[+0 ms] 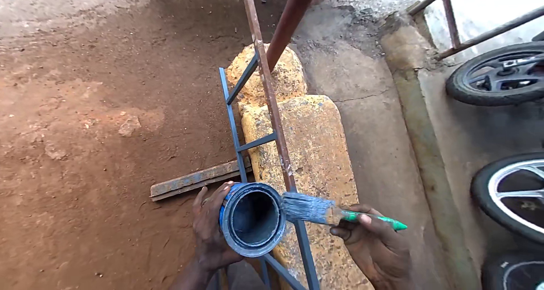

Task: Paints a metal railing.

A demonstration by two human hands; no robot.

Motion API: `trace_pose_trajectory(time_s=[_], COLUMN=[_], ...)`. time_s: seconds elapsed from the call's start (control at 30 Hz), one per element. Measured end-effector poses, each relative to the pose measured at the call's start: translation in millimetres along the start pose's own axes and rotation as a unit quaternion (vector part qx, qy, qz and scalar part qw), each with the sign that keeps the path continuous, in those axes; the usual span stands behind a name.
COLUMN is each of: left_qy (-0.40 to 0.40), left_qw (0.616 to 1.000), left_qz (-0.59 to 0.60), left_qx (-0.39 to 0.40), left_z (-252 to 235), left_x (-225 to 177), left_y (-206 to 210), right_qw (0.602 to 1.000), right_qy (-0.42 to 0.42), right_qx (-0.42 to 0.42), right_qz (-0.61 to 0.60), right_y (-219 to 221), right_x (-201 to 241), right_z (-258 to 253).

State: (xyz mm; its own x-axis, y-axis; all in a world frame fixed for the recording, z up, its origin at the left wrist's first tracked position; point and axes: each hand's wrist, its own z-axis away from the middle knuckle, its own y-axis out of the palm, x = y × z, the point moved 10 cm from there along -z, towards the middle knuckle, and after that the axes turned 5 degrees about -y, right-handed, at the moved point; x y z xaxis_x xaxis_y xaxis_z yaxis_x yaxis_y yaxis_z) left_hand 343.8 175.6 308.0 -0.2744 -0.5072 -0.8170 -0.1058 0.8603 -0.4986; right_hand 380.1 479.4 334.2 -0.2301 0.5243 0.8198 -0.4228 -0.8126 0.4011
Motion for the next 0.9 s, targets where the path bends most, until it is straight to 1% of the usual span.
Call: trace_pose_trajectory(time_s=[0.07,0.13,0.17,0.2,0.27,0.3,0.37,0.4,0.43,0.47,0.5,0.57,0.63,0.67,0.73,0.77,0.83,0.9], left_qy=[-0.001,-0.003,-0.001,0.001,0.005,0.006,0.003,0.001,0.001,0.001,0.0,-0.008,-0.013,-0.015,-0.017,-0.019,-0.03,-0.049], left_qw=[1.0,1.0,1.0,1.0,1.0,1.0,1.0,1.0,1.0,1.0,1.0,1.0,1.0,1.0,1.0,1.0,0.999,0.999], left_qz=[0.006,0.01,0.009,0.006,0.004,0.008,0.013,0.013,0.012,0.01,0.007,0.001,0.004,0.007,0.013,0.012,0.011,0.018], left_qx=[0.004,0.006,0.007,0.01,0.011,0.011,0.011,0.013,0.015,0.017,0.016,0.013,0.008,0.005,-0.003,-0.002,0.001,-0.006], left_z=[5,9,10,11,13,16,21,23,26,28,29,32,36,39,42,42,43,44], left_x=[4,7,8,10,15,19,27,32,37,41,44,48,52,53,57,59,63,67], left_y=[0,-2,-5,-7,-12,-15,-20,-23,-26,-29,-31,-35,-39,-41,-45,-47,-51,-55], right_qw=[0.998,0.991,0.987,0.982,0.96,0.931,0.84,0.796,0.763,0.747,0.745,0.75,0.751,0.748,0.743,0.74,0.732,0.728], right_qy=[-0.018,-0.056,-0.077,-0.101,-0.165,-0.209,-0.285,-0.302,-0.304,-0.294,-0.273,-0.246,-0.264,-0.279,-0.278,-0.259,-0.188,-0.072], right_qx=[-0.066,-0.118,-0.131,-0.131,-0.086,-0.052,0.015,0.05,0.082,0.105,0.116,0.096,0.06,0.056,0.069,0.086,0.123,0.164], right_qz=[-0.001,0.033,0.061,0.096,0.211,0.294,0.461,0.522,0.564,0.586,0.597,0.606,0.602,0.599,0.605,0.615,0.643,0.662], right_y=[-29,-60,-73,-80,-78,-70,-47,-39,-36,-37,-40,-40,-25,-17,-12,-17,-41,-66], right_x=[1,0,-2,-4,-9,-10,-16,-22,-30,-35,-37,-26,-7,-2,-9,-17,-33,-44], right_z=[3,0,-6,-16,-41,-53,-68,-69,-65,-58,-52,-53,-70,-83,-97,-93,-67,-45])
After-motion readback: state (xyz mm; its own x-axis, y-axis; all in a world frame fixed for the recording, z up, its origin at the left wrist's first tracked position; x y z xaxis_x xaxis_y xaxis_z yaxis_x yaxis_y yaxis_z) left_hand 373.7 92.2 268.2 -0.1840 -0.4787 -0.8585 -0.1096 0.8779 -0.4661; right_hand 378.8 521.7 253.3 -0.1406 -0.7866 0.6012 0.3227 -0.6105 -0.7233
